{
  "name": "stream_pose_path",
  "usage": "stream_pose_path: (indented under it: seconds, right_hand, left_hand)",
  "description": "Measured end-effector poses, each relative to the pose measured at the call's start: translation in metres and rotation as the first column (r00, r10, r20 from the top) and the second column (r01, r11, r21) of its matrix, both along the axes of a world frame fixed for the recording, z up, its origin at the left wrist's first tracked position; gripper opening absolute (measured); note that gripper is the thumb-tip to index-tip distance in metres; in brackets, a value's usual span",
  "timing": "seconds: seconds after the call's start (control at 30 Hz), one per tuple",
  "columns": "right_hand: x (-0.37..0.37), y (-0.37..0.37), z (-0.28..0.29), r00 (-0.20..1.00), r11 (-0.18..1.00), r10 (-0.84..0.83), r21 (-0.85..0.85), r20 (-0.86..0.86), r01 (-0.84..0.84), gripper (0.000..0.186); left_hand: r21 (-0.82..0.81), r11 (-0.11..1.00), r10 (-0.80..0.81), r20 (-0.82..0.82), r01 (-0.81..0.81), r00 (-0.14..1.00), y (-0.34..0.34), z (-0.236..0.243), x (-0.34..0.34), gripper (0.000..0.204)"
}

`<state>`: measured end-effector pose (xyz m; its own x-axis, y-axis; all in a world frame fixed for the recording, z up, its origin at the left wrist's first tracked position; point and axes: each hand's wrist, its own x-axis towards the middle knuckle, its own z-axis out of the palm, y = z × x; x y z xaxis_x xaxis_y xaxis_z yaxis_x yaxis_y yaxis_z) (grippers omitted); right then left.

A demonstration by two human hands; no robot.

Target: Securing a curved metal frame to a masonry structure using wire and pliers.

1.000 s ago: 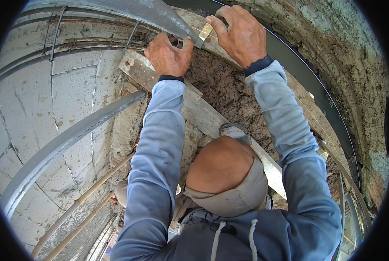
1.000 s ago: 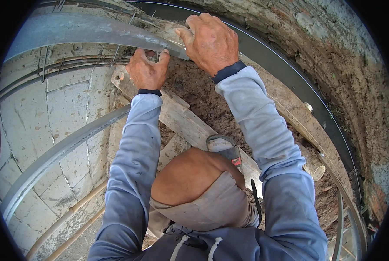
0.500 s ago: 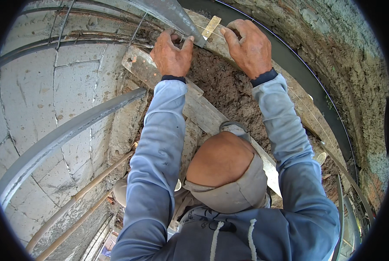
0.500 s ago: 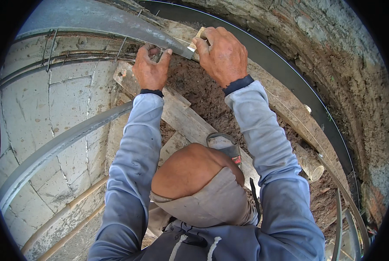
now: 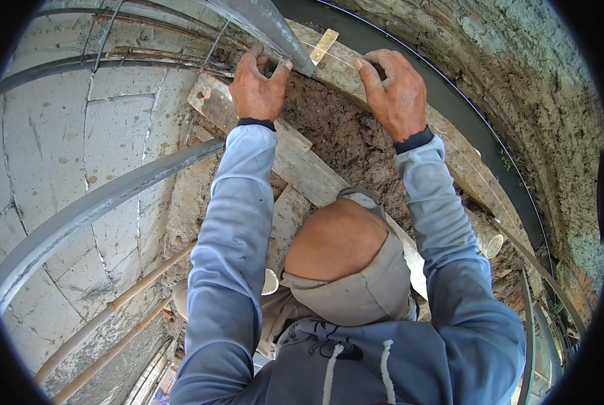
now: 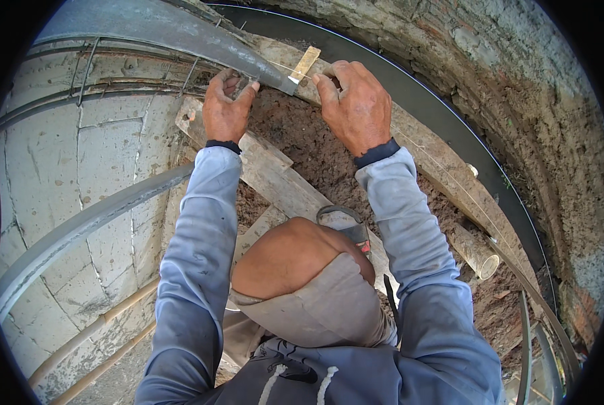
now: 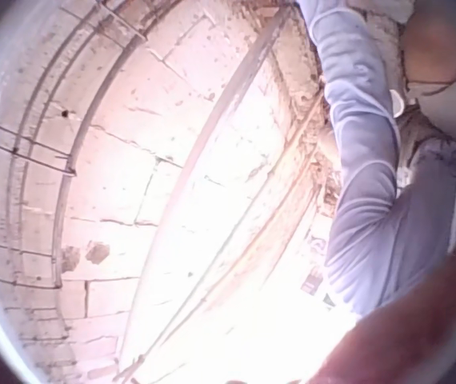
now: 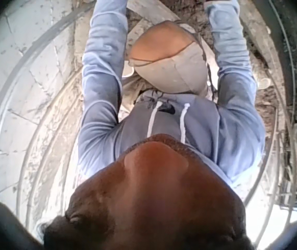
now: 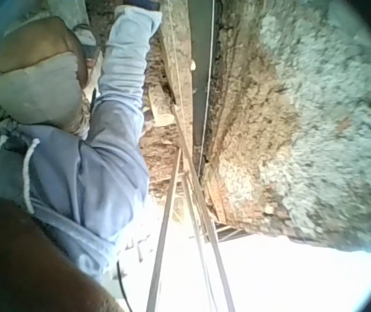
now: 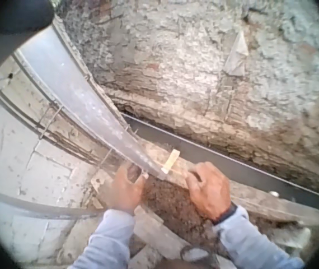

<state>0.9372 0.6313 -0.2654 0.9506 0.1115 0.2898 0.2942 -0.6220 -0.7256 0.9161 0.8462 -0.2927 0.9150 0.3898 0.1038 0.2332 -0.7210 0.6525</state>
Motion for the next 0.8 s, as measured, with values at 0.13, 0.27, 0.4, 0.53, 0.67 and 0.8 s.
stream_pose_path:
  seconds: [0.13, 0.27, 0.4, 0.53, 0.67, 0.8]
  right_hand:
    - [-0.012, -0.004, 0.008, 1.000, 1.000, 0.006, 0.021, 0.004, -0.006, 0.018]
    - [-0.029, -0.008, 0.014, 0.996, 0.999, -0.006, 0.045, -0.088, 0.010, 0.017]
    - [-0.050, -0.007, 0.015, 0.989, 0.999, 0.004, 0.054, -0.151, 0.004, 0.018]
    - [-0.069, 0.001, 0.012, 0.968, 0.997, 0.027, 0.072, -0.249, -0.009, 0.017]
    - [-0.040, 0.007, 0.005, 0.998, 0.998, 0.014, 0.057, -0.057, -0.011, 0.016]
    - [0.043, 0.024, -0.017, 0.975, 0.984, 0.176, 0.020, -0.135, -0.175, 0.027]
  left_hand:
    - [-0.054, 0.999, 0.003, -0.066, -0.007, 0.998, 0.014, 0.009, -0.007, 0.051]
    - [-0.280, 0.957, -0.104, -0.102, 0.072, 0.989, 0.032, 0.025, -0.018, 0.043]
    - [-0.381, 0.921, -0.158, -0.176, 0.081, 0.972, 0.050, 0.047, -0.036, 0.040]
    - [-0.457, 0.886, -0.202, -0.237, 0.075, 0.950, 0.063, 0.066, -0.061, 0.037]
    - [-0.509, 0.858, -0.215, -0.230, 0.072, 0.949, 0.073, 0.074, -0.083, 0.035]
    - [-0.514, 0.858, -0.174, -0.279, 0.006, 0.945, 0.074, 0.069, -0.109, 0.039]
